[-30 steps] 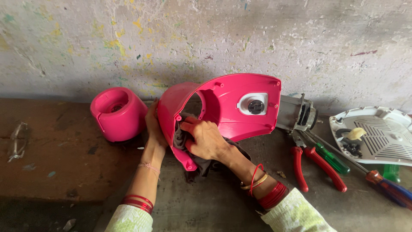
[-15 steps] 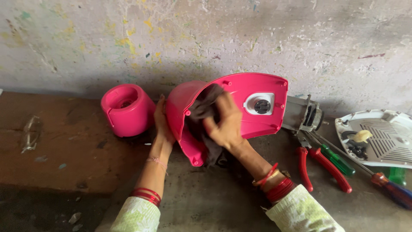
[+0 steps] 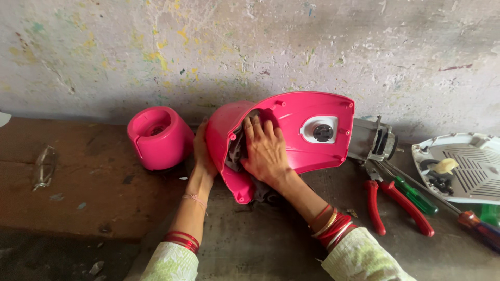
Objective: The person wipes the inside and outside of a disassembled pink blender housing with a cloth and then fits a pink motor-base piece onto it.
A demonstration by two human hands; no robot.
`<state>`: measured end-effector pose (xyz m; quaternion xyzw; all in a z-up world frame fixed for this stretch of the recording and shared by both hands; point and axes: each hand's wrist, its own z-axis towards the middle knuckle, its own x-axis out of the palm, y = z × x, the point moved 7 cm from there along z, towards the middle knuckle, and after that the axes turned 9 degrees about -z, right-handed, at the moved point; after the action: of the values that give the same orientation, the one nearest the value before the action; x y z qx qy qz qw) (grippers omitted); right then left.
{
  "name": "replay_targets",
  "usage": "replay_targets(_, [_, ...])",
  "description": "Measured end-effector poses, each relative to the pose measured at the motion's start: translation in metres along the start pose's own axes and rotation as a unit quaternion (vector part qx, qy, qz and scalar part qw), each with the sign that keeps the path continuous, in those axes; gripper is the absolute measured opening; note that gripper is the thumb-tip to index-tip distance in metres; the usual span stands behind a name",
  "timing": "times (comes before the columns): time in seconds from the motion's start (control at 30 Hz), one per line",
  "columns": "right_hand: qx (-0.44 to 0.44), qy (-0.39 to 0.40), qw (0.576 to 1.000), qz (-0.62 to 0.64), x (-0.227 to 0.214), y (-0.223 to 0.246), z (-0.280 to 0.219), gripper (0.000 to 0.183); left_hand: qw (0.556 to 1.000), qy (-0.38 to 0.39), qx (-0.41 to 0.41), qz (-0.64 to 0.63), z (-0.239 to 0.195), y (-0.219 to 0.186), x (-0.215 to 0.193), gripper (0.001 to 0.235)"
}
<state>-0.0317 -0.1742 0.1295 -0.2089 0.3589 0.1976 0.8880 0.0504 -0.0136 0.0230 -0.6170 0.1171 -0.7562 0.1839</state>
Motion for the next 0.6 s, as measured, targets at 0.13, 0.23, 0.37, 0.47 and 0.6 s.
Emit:
replay_targets(0.13, [0.027,0.084,0.996,0.004,0.024,0.005,-0.011,0.099,1.000,-0.006,0.010,-0.005,0.000,-0.002,0.000,0.049])
replay_targets(0.23, [0.000,0.115,0.993,0.020,0.046,0.012,-0.021,0.091,1.000,0.002,0.009,-0.010,0.001,0.000,-0.002,0.049])
replay_targets(0.37, [-0.006,0.085,0.992,0.096,0.069,0.007,-0.027,0.075,1.000,0.001,-0.008,-0.024,0.002,0.004,-0.005,0.052])
replay_targets(0.47, [0.089,0.071,0.965,0.237,0.093,-0.005,-0.027,0.058,1.000,-0.011,0.005,-0.006,0.003,0.001,-0.008,0.049])
replay_targets(0.6, [0.341,0.150,0.693,0.618,0.150,-0.020,-0.037,0.041,1.000,0.010,-0.002,-0.027,0.005,0.001,-0.007,0.049])
